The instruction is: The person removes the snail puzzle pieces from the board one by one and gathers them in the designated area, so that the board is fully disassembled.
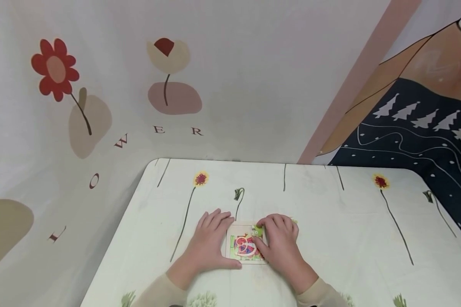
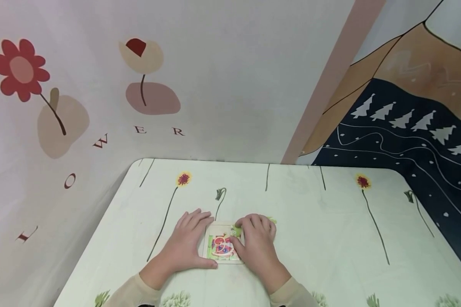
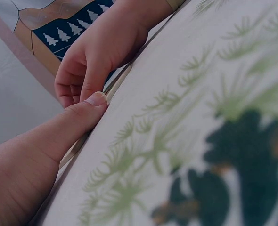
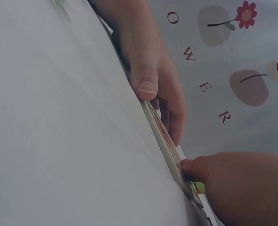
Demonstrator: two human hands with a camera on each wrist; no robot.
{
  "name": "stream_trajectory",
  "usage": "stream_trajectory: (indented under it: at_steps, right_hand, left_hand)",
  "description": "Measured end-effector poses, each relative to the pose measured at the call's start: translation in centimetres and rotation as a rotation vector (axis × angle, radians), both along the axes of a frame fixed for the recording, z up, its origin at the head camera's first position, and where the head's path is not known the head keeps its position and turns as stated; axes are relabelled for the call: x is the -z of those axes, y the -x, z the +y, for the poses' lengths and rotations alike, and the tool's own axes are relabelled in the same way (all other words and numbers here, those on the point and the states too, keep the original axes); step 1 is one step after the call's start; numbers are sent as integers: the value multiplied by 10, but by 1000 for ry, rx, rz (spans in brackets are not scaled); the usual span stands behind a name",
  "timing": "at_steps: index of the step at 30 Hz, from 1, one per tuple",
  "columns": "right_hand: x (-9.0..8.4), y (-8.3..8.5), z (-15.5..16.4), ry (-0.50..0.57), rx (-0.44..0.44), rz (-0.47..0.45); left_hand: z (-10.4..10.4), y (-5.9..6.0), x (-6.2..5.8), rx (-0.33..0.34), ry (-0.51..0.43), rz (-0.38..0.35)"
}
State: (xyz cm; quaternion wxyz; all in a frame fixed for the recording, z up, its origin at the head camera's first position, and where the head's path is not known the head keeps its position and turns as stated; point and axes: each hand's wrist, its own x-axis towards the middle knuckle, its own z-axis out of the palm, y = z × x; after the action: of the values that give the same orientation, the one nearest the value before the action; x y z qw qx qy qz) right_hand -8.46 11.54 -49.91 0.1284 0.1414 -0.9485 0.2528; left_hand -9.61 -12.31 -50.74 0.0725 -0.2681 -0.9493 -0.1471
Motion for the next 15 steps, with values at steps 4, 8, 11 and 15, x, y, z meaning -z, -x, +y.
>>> stream_trajectory:
  at_steps: [4,8,11,15]
  right_hand:
    - [0,0,0,39,-28,31]
    - [0,1,1,76,-61,39]
    - [1,2,1,99,-88,45]
    - [2,2,1,106,-105,65]
  left_hand:
    - [0,0,0,-3,6,-3]
    - [1,0,0,-4,7,-7]
    - [1,0,-1,-2,7,-5]
    - [1,0,0,1,9,0]
